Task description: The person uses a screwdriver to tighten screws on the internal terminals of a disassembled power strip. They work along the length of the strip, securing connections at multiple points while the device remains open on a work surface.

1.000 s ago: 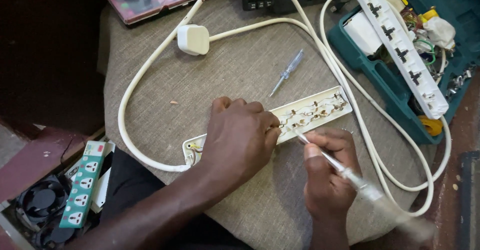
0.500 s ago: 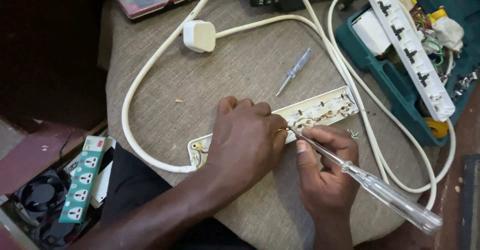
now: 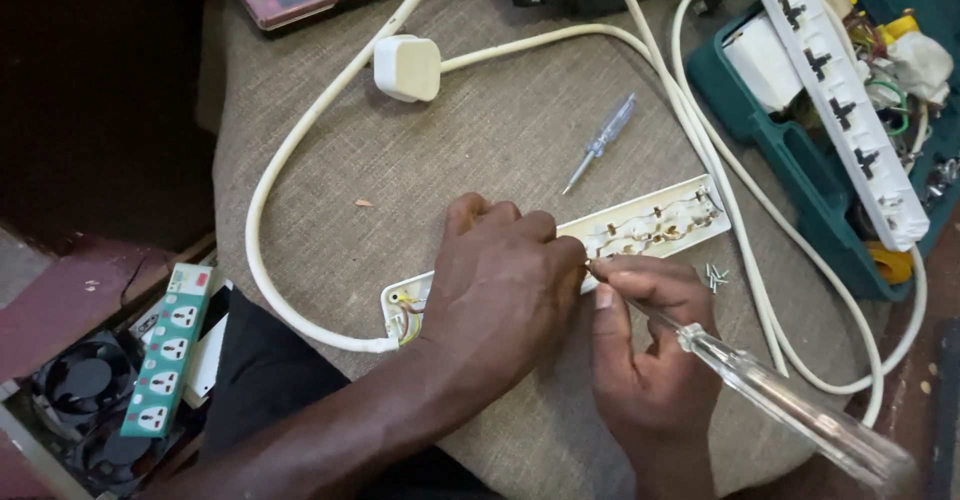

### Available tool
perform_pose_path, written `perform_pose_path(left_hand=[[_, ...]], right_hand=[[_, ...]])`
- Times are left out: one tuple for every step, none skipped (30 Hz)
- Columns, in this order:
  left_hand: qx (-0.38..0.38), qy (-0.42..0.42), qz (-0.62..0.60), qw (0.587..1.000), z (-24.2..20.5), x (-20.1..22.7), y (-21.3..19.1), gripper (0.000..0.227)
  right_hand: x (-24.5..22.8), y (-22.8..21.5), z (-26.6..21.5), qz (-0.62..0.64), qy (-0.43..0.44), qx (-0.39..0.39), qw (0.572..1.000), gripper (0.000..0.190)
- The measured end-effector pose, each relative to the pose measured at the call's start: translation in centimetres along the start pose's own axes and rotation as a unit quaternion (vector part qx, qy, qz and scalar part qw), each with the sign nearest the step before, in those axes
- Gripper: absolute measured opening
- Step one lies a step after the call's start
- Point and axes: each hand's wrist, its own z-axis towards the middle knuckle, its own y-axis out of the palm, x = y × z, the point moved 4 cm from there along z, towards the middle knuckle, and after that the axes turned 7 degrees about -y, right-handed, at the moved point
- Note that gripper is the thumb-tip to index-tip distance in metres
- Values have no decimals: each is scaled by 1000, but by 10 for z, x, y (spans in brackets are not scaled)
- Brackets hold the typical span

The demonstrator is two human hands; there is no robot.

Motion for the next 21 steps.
perform_pose_path(left_hand=[[9,6,1,1000,0,1,-2,26],[19,12,2,1000,1,3,-4,30],[17,13,-2,1000,0,3,-4,30],[1,10,-3,1000,-1,4,-3,29],[-12,7,1,1000,0,2,-4,27],[-10,8,0,1000,1,2,-5,27],[-20,3,-5,1000,1,2,-5,28],[-31,-2,-10,999,1,1,-5,30],[-32,-3,-8,999,1,1,-6,30],[-32,-3,-12,999,1,2,-7,31],[-33,-1,-17,999,1,3,-8,33],[-33,0,-16,999,1,1,-6,33],[-22,9,-4,1000,1,1,-3,33],[-11,17,8,1000,0,1,-1,34],[-11,21,5,1000,1,1,-2,34],[-13,13,10,1000,2,0,-3,33],[-17,2,14,1000,2,0,-4,32],[-18,2,12,1000,1,3,-2,32],[-27,-4,19,999,2,2,-1,30],[-36,-11,26,999,3,2,-1,30],[-37,-11,27,999,3,1,-2,30]], right_hand=[[2,-1,0,9,15,-5,1000,14],[4,-3,0,19,30,-9,999,16],[1,-5,3,15,32,-11,999,16],[0,-7,5,1,72,-12,997,15],[0,-6,9,-9,109,-12,994,15],[0,-5,7,-10,107,-11,994,15],[-1,-2,6,-9,96,-6,995,15],[-2,0,4,-8,85,0,996,16],[-2,-2,4,-6,85,-1,996,16],[1,-3,4,32,109,5,994,18],[4,-4,4,67,133,12,989,20],[3,-4,5,67,133,13,989,20],[2,-6,4,37,128,10,991,19],[1,-8,4,6,123,6,992,17],[0,-8,8,3,124,8,992,17],[0,-9,11,3,143,20,989,12],[-1,-10,13,3,164,28,986,10],[-4,-15,13,0,166,27,986,10],[-6,-18,14,21,182,50,982,12],[-8,-20,15,42,198,73,977,17],[-8,-20,16,42,199,74,976,17]])
